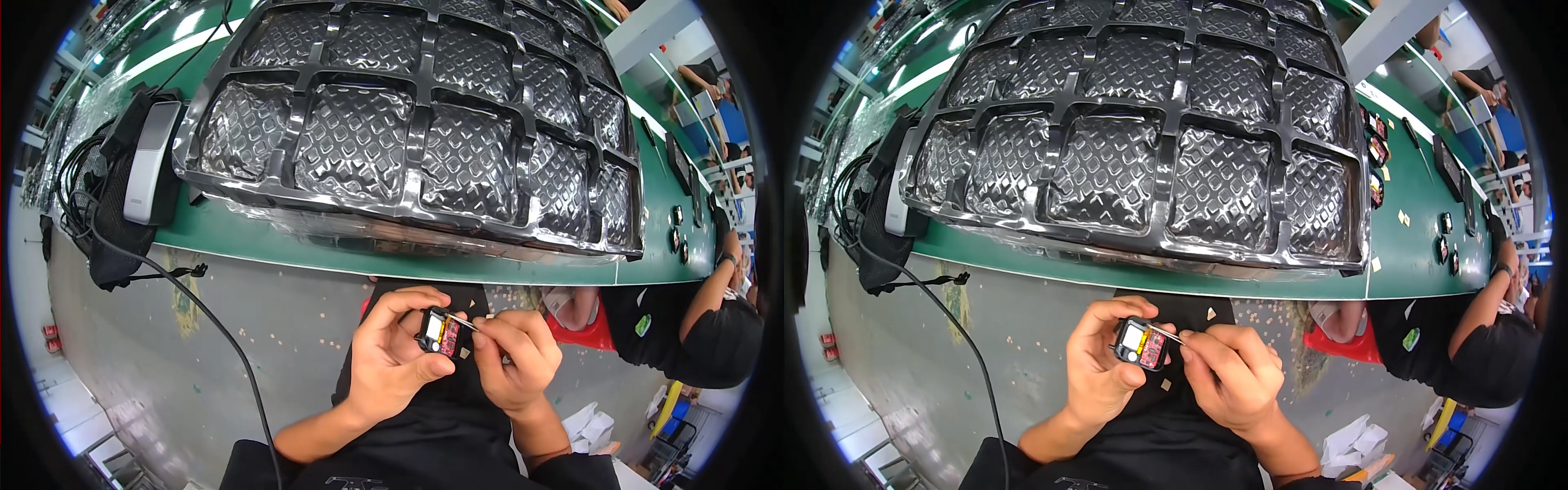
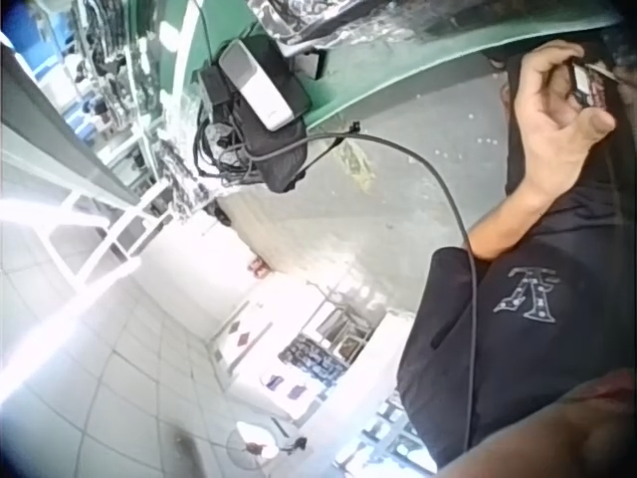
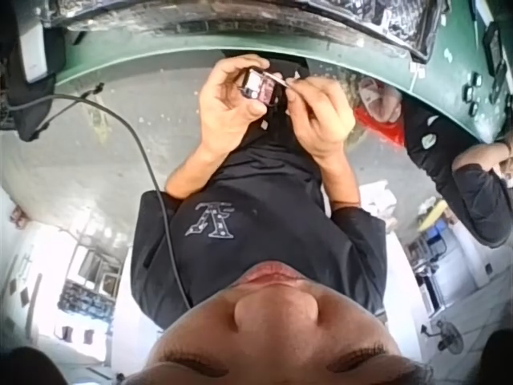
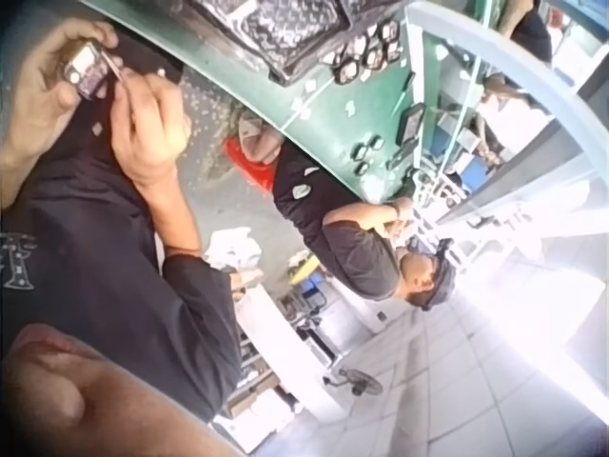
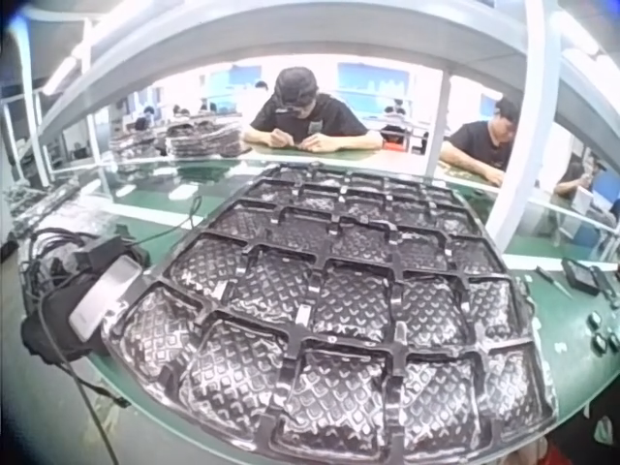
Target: Manually assemble small electronic boards by attaching sub-components using tweezers and placing them into a tray.
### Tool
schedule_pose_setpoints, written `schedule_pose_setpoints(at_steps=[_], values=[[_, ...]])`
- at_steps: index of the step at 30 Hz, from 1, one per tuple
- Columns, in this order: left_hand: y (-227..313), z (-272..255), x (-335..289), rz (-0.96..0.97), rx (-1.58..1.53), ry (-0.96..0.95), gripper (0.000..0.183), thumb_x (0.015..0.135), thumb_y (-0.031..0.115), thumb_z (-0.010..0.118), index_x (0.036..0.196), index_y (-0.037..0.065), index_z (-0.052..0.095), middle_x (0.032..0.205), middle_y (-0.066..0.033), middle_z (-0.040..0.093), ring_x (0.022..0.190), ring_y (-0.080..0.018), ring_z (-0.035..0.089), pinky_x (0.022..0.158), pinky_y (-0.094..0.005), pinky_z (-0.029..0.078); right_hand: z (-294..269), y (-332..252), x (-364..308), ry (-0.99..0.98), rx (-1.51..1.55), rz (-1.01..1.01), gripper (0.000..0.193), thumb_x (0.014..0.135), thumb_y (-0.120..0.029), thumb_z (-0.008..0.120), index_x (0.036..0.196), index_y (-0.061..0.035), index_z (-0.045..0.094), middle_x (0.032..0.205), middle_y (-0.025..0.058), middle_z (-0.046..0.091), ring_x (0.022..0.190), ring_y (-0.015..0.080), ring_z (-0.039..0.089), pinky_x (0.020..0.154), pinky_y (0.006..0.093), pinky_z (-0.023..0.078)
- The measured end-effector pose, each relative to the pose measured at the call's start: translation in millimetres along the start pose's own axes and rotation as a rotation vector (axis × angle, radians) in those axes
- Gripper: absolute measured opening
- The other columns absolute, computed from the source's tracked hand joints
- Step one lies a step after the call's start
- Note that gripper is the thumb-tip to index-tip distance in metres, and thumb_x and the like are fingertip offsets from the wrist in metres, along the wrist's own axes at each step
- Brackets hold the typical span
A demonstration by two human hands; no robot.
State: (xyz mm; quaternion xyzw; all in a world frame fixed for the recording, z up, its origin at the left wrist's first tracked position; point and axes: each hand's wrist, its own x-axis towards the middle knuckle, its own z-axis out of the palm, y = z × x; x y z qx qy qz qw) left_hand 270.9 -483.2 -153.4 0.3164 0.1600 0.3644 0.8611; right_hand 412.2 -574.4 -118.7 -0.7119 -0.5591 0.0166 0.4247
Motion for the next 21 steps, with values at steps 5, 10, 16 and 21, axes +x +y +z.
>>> schedule_pose_setpoints(at_steps=[5, 10, 16, 21], values=[[-5.7, 0.0, -0.8, 0.012, 0.028, 0.033, 0.063, 0.078, 0.009, 0.087, 0.128, -0.002, 0.051, 0.131, -0.0144, 0.051, 0.120, -0.0245, 0.058, 0.107, -0.0405, 0.050, 2.7, -0.3, -2.1, 0.011, 0.013, 0.011, 0.025, 0.073, 0.004, 0.079, 0.096, -0.0031, 0.073, 0.082, 0.0070, 0.065, 0.056, 0.0155, 0.061, 0.049, 0.0279, 0.048], [-6.8, 4.0, -1.7, 0.019, 0.041, 0.040, 0.063, 0.076, 0.007, 0.088, 0.127, -0.002, 0.052, 0.132, -0.0149, 0.051, 0.120, -0.0261, 0.060, 0.104, -0.0396, 0.051, 4.8, 3.5, -4.3, 0.019, 0.001, -0.005, 0.026, 0.072, 0.004, 0.079, 0.096, -0.0025, 0.073, 0.082, 0.0069, 0.065, 0.056, 0.0161, 0.061, 0.048, 0.0278, 0.048], [2.6, 11.7, 1.1, 0.058, 0.109, 0.090, 0.069, 0.069, 0.022, 0.092, 0.122, -0.001, 0.054, 0.125, -0.0170, 0.055, 0.111, -0.0288, 0.065, 0.099, -0.0424, 0.055, -7.6, 0.6, 6.0, -0.033, -0.084, -0.125, 0.023, 0.071, 0.001, 0.080, 0.093, -0.0016, 0.072, 0.081, 0.0063, 0.064, 0.057, 0.0180, 0.061, 0.051, 0.0294, 0.049], [41.4, 6.3, 4.5, 0.331, 0.234, -0.114, 0.074, 0.062, 0.010, 0.097, 0.120, -0.004, 0.053, 0.120, -0.0230, 0.060, 0.110, -0.0339, 0.067, 0.099, -0.0462, 0.055, -39.2, 19.9, 2.2, 0.279, -0.130, -0.006, 0.020, 0.081, 0.001, 0.069, 0.101, 0.0006, 0.066, 0.079, 0.0097, 0.062, 0.071, 0.0242, 0.056, 0.064, 0.0320, 0.046]])
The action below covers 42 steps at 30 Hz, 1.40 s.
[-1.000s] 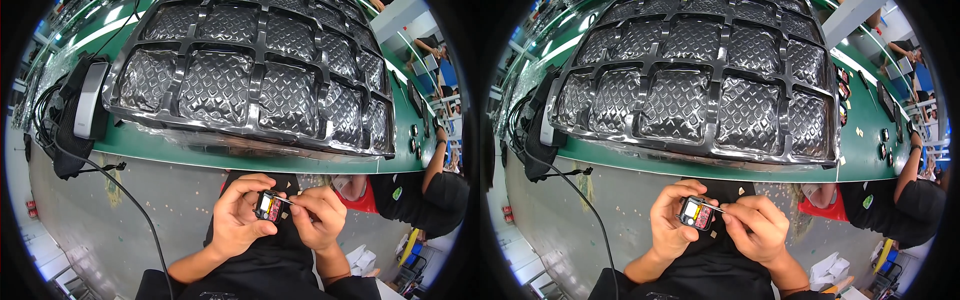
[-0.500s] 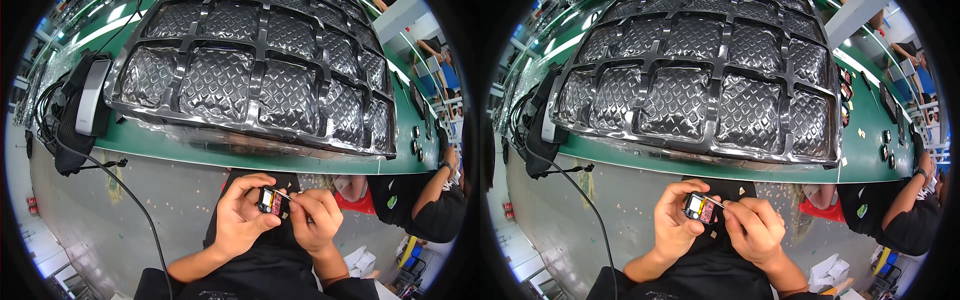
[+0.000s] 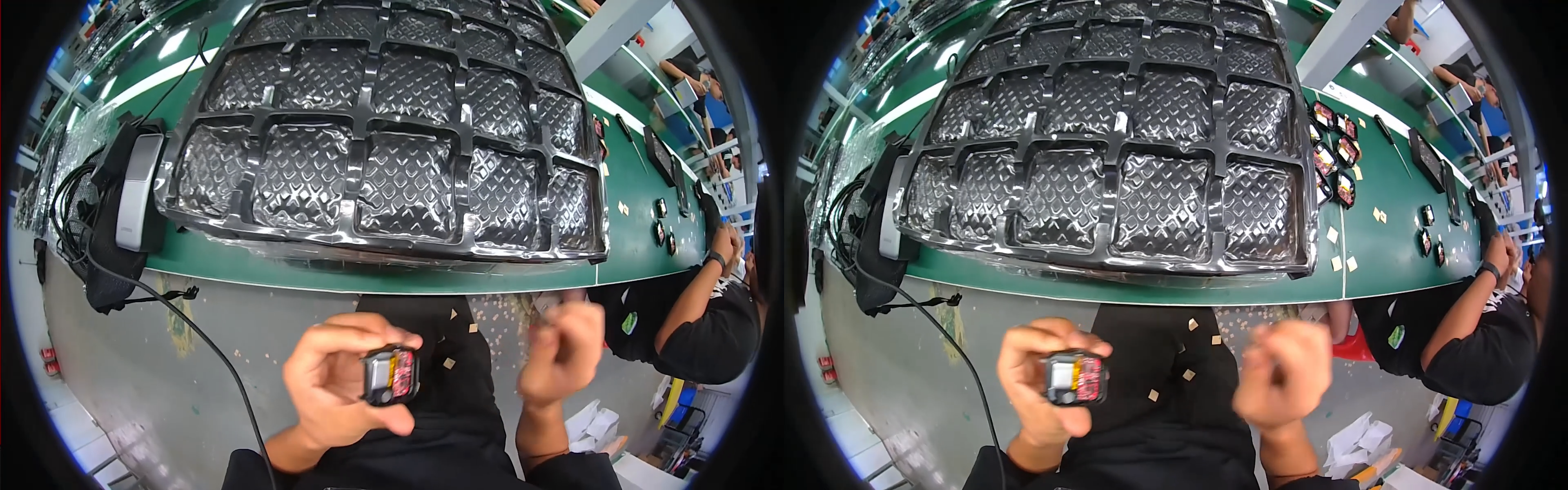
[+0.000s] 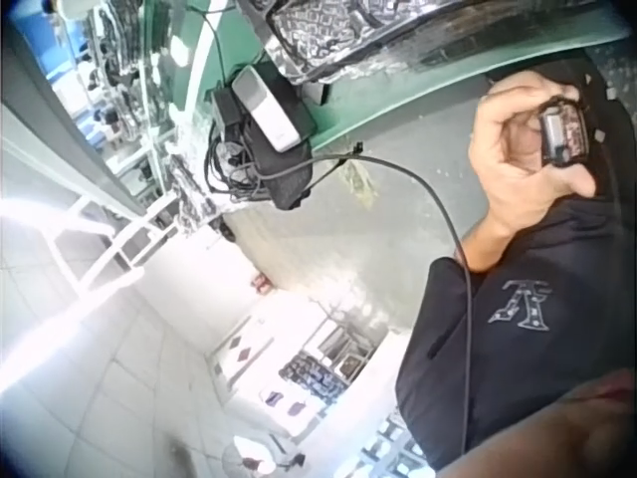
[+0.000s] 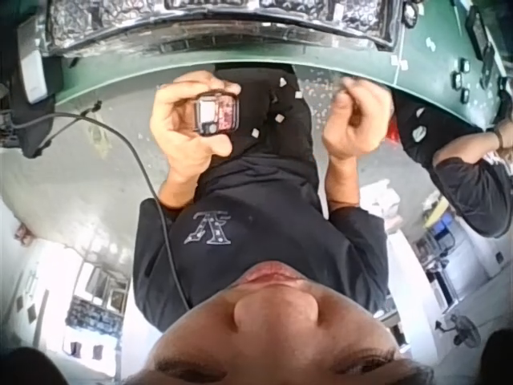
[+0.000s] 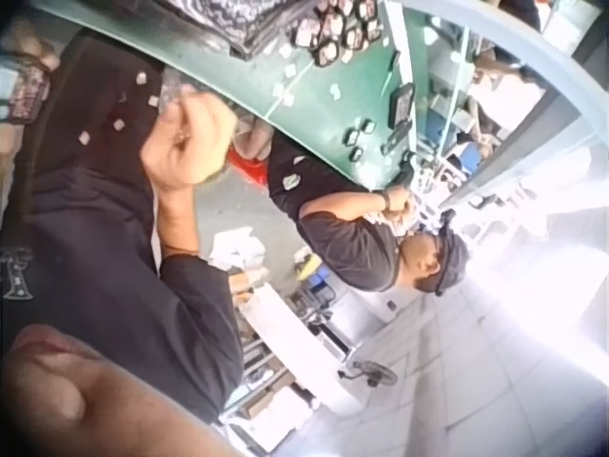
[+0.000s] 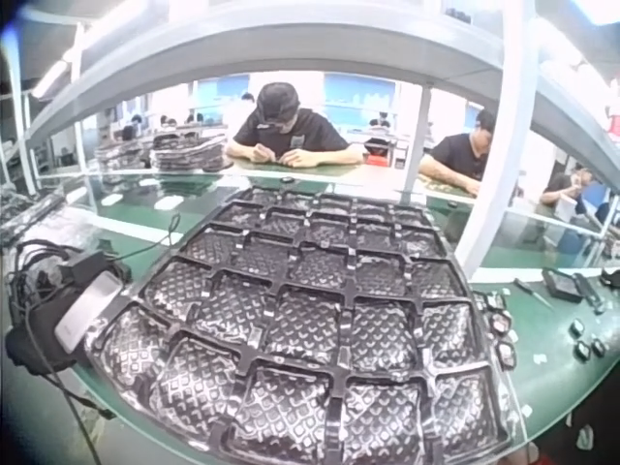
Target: Manually assemble small electronic boards by attaching sub-components using tweezers and placing them into a tray.
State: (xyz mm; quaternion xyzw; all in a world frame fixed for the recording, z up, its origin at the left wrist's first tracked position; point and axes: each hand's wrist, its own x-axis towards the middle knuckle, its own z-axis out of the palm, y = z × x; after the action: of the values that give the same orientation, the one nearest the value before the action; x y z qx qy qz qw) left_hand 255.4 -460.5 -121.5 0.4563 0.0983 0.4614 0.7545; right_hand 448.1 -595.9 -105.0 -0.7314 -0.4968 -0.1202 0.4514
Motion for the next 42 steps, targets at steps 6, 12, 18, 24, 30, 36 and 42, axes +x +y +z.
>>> schedule_pose_setpoints(at_steps=[6, 12, 18, 24, 30, 36, 42], values=[[74.7, 8.7, 43.0, 0.353, 0.791, 0.086, 0.055, 0.095, 0.043, 0.068, 0.120, -0.004, 0.053, 0.104, -0.0167, 0.058, 0.087, -0.0286, 0.072, 0.057, -0.0299, 0.060, -2.2, 44.7, 54.3, 0.040, -0.231, 0.265, 0.030, 0.081, 0.011, 0.060, 0.110, 0.0034, 0.063, 0.109, 0.0133, 0.056, 0.078, 0.0220, 0.056, 0.066, 0.0314, 0.045], [108.2, 14.1, 115.3, 0.717, 1.066, 0.352, 0.027, 0.096, -0.005, 0.061, 0.122, -0.008, 0.055, 0.105, -0.0146, 0.063, 0.104, -0.0254, 0.068, 0.088, -0.0305, 0.053, 10.3, 56.8, 65.5, -0.110, -0.434, 0.212, 0.046, 0.072, 0.008, 0.059, 0.116, -0.0042, 0.066, 0.122, 0.0125, 0.055, 0.091, 0.0397, 0.064, 0.080, 0.0457, 0.050], [110.0, -4.6, 135.0, 0.175, 1.053, 0.238, 0.012, 0.088, 0.001, 0.071, 0.100, -0.002, 0.069, 0.088, -0.0073, 0.069, 0.089, -0.0141, 0.066, 0.081, -0.0289, 0.050, 9.0, 60.2, 62.4, -0.080, -0.398, 0.172, 0.044, 0.071, 0.006, 0.058, 0.113, -0.0038, 0.066, 0.116, 0.0133, 0.059, 0.092, 0.0392, 0.064, 0.079, 0.0454, 0.050], [89.6, -22.1, 139.7, 0.490, 1.240, 0.178, 0.014, 0.085, 0.002, 0.073, 0.097, -0.003, 0.071, 0.097, -0.0141, 0.070, 0.095, -0.0285, 0.068, 0.089, -0.0352, 0.051, 11.5, 59.7, 63.5, -0.061, -0.355, 0.182, 0.041, 0.071, 0.006, 0.061, 0.111, -0.0018, 0.067, 0.115, 0.0141, 0.060, 0.092, 0.0386, 0.065, 0.079, 0.0442, 0.050], [87.3, -30.0, 124.5, 0.749, 1.470, 0.033, 0.017, 0.079, 0.012, 0.080, 0.090, 0.001, 0.074, 0.097, -0.0118, 0.071, 0.106, -0.0337, 0.068, 0.096, -0.0451, 0.052, 10.9, 61.0, 65.4, -0.049, -0.361, 0.163, 0.038, 0.071, 0.006, 0.063, 0.109, 0.0002, 0.065, 0.115, 0.0142, 0.062, 0.093, 0.0380, 0.065, 0.079, 0.0404, 0.051], [75.0, -33.3, 97.5, 1.013, 1.449, 0.002, 0.044, 0.101, 0.038, 0.058, 0.110, -0.005, 0.064, 0.113, -0.0215, 0.065, 0.112, -0.0471, 0.062, 0.098, -0.0555, 0.050, 4.9, 59.7, 62.2, -0.083, -0.289, 0.271, 0.034, 0.063, 0.013, 0.063, 0.096, 0.0027, 0.058, 0.104, 0.0126, 0.063, 0.091, 0.0368, 0.063, 0.080, 0.0369, 0.051], [32.3, 0.4, 39.7, 0.797, 0.901, -0.248, 0.011, 0.085, 0.014, 0.076, 0.092, 0.008, 0.071, 0.093, -0.0077, 0.070, 0.085, -0.0248, 0.071, 0.079, -0.0434, 0.060, -16.9, 47.9, 46.6, 0.077, -0.168, 0.406, 0.028, 0.068, 0.008, 0.072, 0.089, -0.0008, 0.056, 0.107, 0.0101, 0.067, 0.059, 0.0105, 0.046, 0.054, 0.0260, 0.039]])
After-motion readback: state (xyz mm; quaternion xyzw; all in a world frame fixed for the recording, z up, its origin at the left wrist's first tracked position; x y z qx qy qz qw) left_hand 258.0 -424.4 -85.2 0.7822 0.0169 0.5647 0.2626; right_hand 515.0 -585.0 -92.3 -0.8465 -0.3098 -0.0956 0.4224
